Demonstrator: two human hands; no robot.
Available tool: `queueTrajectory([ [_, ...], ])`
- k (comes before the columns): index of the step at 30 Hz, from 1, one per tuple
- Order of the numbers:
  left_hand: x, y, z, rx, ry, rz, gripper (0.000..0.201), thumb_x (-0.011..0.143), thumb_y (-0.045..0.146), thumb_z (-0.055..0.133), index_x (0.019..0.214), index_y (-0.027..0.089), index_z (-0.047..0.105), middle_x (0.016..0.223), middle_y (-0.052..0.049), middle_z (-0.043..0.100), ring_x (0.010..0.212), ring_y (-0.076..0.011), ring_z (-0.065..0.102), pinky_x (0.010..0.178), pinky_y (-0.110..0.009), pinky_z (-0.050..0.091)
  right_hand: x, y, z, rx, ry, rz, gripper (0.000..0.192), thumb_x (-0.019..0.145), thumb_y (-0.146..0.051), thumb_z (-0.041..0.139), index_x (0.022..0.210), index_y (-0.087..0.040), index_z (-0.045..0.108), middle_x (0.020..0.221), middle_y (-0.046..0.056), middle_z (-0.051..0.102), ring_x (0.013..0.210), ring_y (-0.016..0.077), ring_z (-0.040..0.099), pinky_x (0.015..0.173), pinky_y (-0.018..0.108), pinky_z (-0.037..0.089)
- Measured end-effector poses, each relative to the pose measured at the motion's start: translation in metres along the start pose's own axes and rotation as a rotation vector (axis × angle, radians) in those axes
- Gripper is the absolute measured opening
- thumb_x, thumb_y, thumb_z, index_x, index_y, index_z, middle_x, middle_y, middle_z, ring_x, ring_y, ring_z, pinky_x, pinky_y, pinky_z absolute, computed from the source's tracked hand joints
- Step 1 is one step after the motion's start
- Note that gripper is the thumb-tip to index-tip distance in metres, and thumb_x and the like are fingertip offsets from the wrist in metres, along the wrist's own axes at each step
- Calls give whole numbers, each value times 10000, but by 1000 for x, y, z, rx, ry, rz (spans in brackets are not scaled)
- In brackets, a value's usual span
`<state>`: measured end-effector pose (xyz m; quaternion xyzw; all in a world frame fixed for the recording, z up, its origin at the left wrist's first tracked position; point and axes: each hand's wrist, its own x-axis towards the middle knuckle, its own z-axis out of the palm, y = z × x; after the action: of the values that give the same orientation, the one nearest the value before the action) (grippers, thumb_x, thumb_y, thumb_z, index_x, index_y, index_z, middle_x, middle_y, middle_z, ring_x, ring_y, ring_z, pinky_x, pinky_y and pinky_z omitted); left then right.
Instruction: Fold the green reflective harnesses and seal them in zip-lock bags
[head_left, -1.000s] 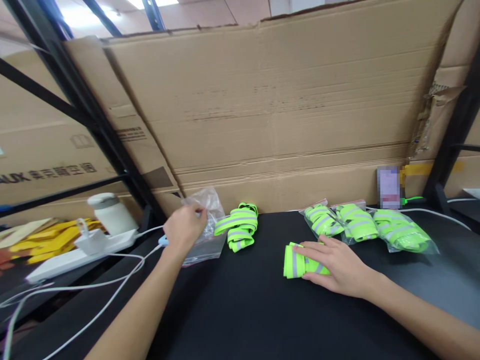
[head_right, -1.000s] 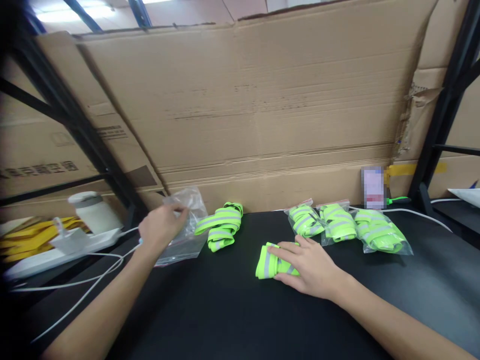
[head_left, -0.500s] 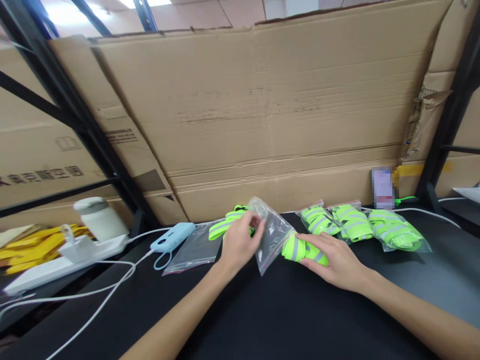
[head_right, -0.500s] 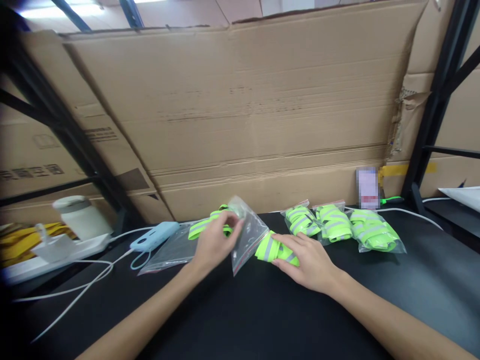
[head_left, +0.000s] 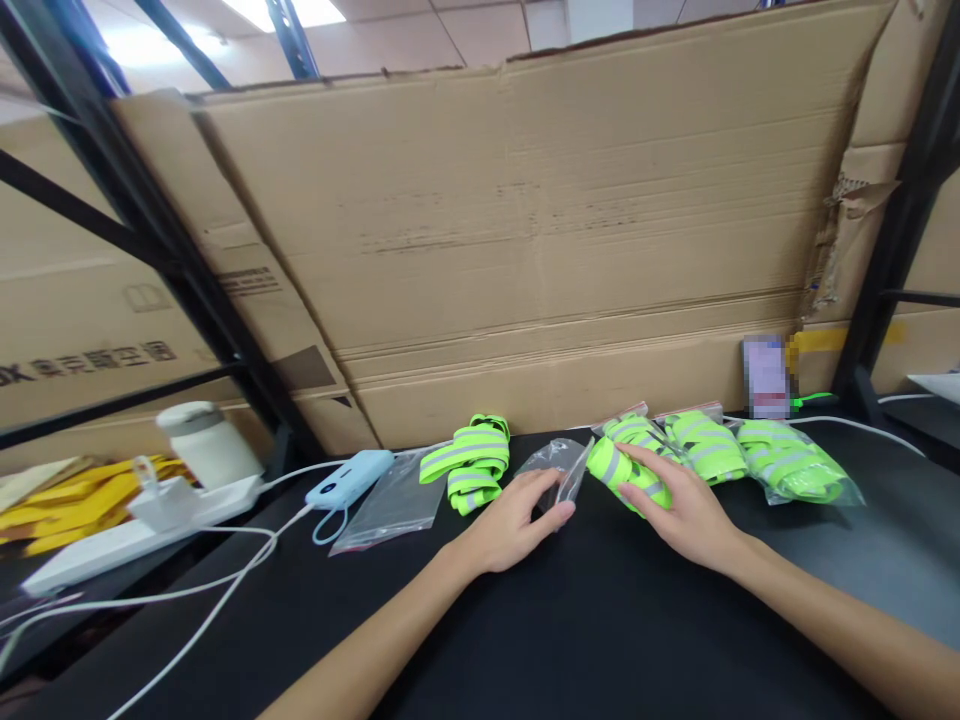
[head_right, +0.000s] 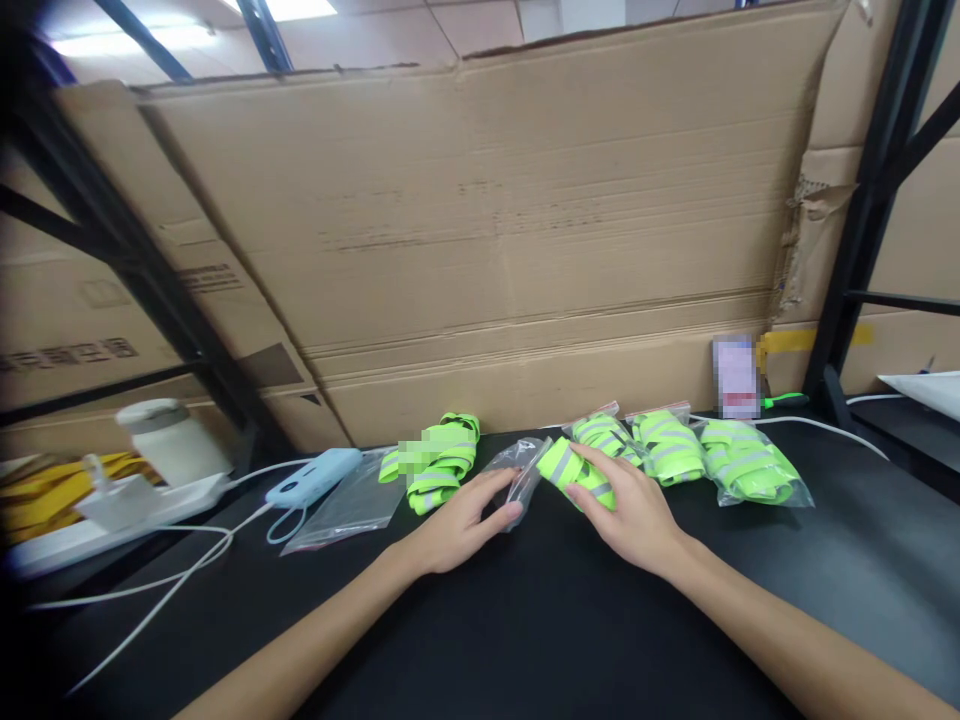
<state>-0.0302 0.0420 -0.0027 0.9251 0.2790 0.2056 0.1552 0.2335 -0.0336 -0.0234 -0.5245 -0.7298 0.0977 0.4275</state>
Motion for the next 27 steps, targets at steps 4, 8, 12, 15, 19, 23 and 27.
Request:
queueTrajectory([
  [4, 4, -3, 9, 74, 31, -6, 370, 1057, 410, 363, 967, 201, 655, 1038, -72, 708, 1125, -259, 616, 1044, -416, 447, 5, 3, 0, 209, 135, 78, 462, 977, -477, 561, 1379, -249, 569, 1412, 85, 613, 1309, 283, 573, 1106, 473, 464],
  [8, 3, -8, 14, 98, 113, -28, 325, 1052, 406, 404, 1171, 207, 631, 1243, -87, 665, 1181, -251, 601, 1049, -413, 468, 7, 4, 0, 413, 179, 74, 470, 970, -479, 585, 1365, -224, 570, 1431, 105, 592, 1344, 279, 541, 1101, 444, 477],
  [12, 4, -9, 17, 117, 265, 35, 286, 1049, 312, 422, 1246, 220, 608, 1214, -93, 670, 1123, -236, 630, 983, -394, 510, 4, 2, 3, 402, 133, 35, 438, 970, -444, 599, 1360, -246, 578, 1428, 93, 593, 1336, 278, 544, 1123, 468, 448],
  [15, 6, -8, 16, 167, 360, 73, 313, 1046, 250, 400, 1286, 225, 600, 1175, -103, 647, 1052, -221, 645, 897, -360, 544, 2, 0, 6, 415, 129, 18, 440, 969, -437, 601, 1370, -258, 570, 1416, 87, 602, 1319, 279, 559, 1094, 459, 478],
  [19, 5, -8, 17, 301, 305, 30, 334, 1038, 237, 381, 1275, 232, 618, 1141, -107, 588, 942, -209, 647, 783, -331, 562, 2, -2, 7, 416, 189, 33, 443, 968, -439, 601, 1370, -257, 563, 1415, 90, 601, 1323, 287, 553, 1107, 469, 460],
  [23, 3, -6, 20, 340, 189, 47, 327, 1029, 234, 407, 1279, 222, 618, 1075, -98, 624, 943, -226, 638, 821, -357, 555, 3, -3, 4, 413, 292, 47, 445, 975, -436, 591, 1378, -253, 545, 1417, 94, 594, 1329, 280, 544, 1135, 465, 429],
  [27, 4, -1, 18, 171, 102, 66, 258, 996, 274, 525, 1205, 221, 668, 988, -61, 695, 929, -216, 641, 836, -347, 548, 4, -5, -1, 382, 298, 11, 451, 978, -420, 589, 1390, -246, 531, 1419, 101, 590, 1323, 281, 546, 1128, 466, 435],
])
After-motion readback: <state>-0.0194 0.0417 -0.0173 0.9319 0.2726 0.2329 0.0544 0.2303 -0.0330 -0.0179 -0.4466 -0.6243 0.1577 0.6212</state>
